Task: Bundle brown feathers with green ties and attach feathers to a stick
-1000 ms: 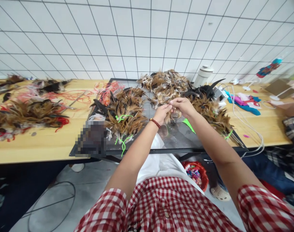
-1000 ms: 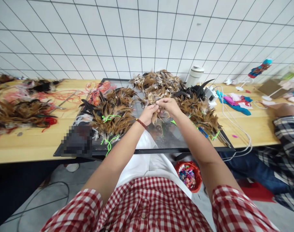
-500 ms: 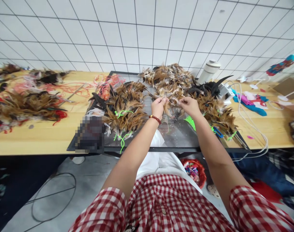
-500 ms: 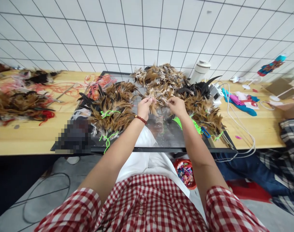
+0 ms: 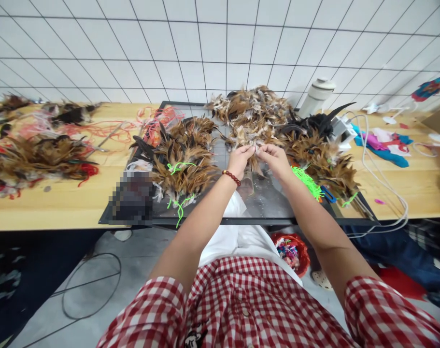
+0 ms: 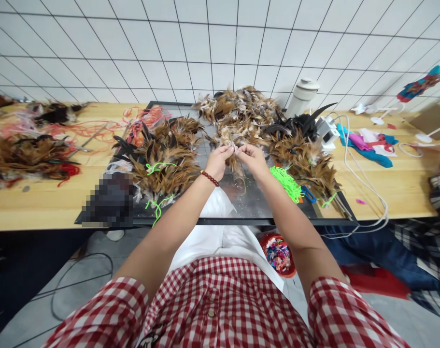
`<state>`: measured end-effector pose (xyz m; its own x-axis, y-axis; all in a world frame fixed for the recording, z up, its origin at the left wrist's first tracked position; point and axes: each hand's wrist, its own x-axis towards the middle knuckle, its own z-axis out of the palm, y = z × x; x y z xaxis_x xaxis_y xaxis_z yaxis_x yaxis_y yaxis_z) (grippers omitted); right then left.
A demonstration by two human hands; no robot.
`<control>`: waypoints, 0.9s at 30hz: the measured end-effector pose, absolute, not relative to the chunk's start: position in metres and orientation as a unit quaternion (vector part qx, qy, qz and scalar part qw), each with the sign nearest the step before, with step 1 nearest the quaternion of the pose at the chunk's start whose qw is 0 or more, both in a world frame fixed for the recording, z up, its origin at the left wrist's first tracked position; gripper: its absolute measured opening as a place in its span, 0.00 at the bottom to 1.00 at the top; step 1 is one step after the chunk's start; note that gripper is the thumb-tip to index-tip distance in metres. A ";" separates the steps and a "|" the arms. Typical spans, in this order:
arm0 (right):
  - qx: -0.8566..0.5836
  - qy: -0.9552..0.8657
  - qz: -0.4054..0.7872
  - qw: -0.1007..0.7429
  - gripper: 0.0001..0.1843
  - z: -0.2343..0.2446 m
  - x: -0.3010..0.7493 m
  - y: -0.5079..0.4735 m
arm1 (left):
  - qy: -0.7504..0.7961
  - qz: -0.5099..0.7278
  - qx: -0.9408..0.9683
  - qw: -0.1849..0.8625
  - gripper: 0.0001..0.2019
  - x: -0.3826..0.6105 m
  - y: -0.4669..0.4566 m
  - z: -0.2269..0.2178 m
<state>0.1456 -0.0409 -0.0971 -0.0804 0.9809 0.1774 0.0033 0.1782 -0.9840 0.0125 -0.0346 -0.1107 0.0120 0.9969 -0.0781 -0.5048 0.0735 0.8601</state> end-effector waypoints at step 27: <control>-0.536 -0.829 0.024 0.159 0.15 -0.112 0.159 -0.027 | 0.423 0.741 0.157 0.498 0.10 -0.009 -0.027 -0.085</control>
<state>0.1585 -0.0267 -0.1124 -0.3751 0.8958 0.2385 0.8807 0.4247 -0.2097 -0.0093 -0.0273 -0.0854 -0.4558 0.8698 -0.1889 -0.6047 -0.1468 0.7828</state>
